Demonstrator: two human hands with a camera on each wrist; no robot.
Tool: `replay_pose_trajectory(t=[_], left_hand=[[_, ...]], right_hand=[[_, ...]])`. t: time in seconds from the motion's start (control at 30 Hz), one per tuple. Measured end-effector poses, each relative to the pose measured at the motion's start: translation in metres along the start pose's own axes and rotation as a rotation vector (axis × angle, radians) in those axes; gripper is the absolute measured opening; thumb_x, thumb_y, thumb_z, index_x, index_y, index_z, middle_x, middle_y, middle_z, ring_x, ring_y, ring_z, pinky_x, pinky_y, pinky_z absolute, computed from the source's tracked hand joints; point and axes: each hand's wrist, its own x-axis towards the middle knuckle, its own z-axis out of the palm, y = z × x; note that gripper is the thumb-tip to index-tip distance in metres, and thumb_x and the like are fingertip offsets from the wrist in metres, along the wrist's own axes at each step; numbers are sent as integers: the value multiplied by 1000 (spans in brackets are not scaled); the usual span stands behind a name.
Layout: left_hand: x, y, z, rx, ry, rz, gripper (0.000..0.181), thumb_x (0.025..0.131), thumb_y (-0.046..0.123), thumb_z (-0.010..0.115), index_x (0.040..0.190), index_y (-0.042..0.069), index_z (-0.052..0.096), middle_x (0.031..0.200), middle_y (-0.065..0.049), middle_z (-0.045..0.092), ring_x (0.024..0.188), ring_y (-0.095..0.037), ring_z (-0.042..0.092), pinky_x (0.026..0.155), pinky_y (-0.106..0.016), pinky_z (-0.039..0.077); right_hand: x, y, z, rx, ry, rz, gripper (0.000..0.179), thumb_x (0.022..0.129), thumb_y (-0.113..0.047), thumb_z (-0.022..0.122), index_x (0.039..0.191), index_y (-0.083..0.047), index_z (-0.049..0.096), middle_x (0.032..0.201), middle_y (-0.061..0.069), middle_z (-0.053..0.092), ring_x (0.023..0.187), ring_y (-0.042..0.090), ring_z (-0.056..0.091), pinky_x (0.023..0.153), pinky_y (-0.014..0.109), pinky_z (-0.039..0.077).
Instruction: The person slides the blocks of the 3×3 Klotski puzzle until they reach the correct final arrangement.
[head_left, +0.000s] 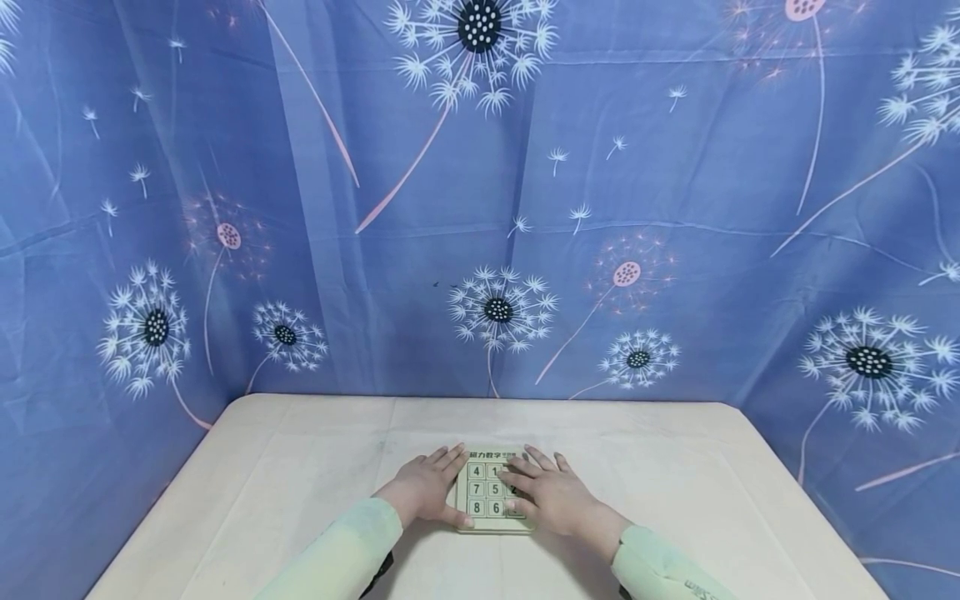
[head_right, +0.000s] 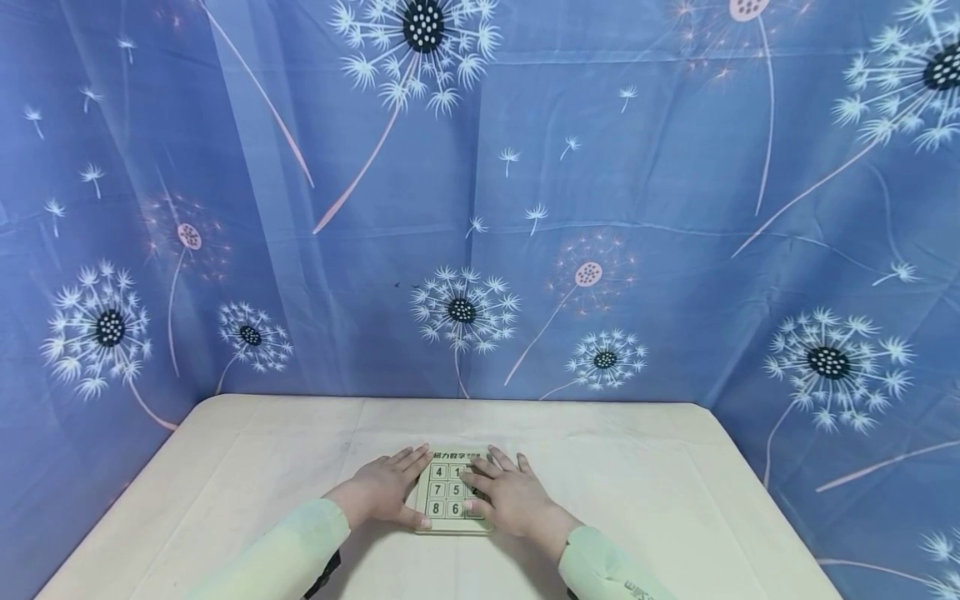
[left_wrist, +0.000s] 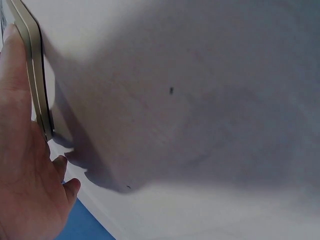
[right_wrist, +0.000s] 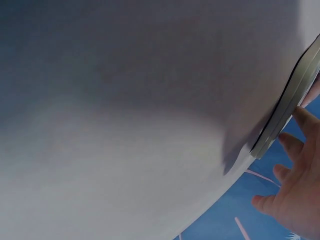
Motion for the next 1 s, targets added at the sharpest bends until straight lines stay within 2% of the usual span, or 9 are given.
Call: replay_pose_trajectory(t=[0.37, 0.67, 1.0], left_hand=[[0, 1, 0, -2, -10, 3, 110, 78, 79, 65, 163, 19, 30, 173, 5, 23, 159, -21, 29, 129, -43, 33], [-3, -1, -5, -13, -10, 4, 109, 80, 78, 66, 163, 18, 29, 173, 4, 22, 159, -21, 28, 130, -42, 32], [-3, 0, -2, -50, 2, 21, 109, 79, 75, 69, 163, 17, 29, 173, 2, 23, 159, -23, 28, 130, -44, 32]], right_hand=[[0, 0, 1, 9, -3, 5, 55, 103, -53, 50, 147, -22, 57, 160, 7, 49, 154, 42, 33, 122, 74, 24], [1, 2, -6, 9, -4, -12, 54, 104, -52, 48, 147, -22, 56, 161, 8, 47, 154, 44, 32, 121, 76, 24], [-23, 8, -11, -8, 15, -40, 52, 105, -48, 49, 147, -18, 57, 159, 12, 49, 151, 47, 36, 115, 80, 29]])
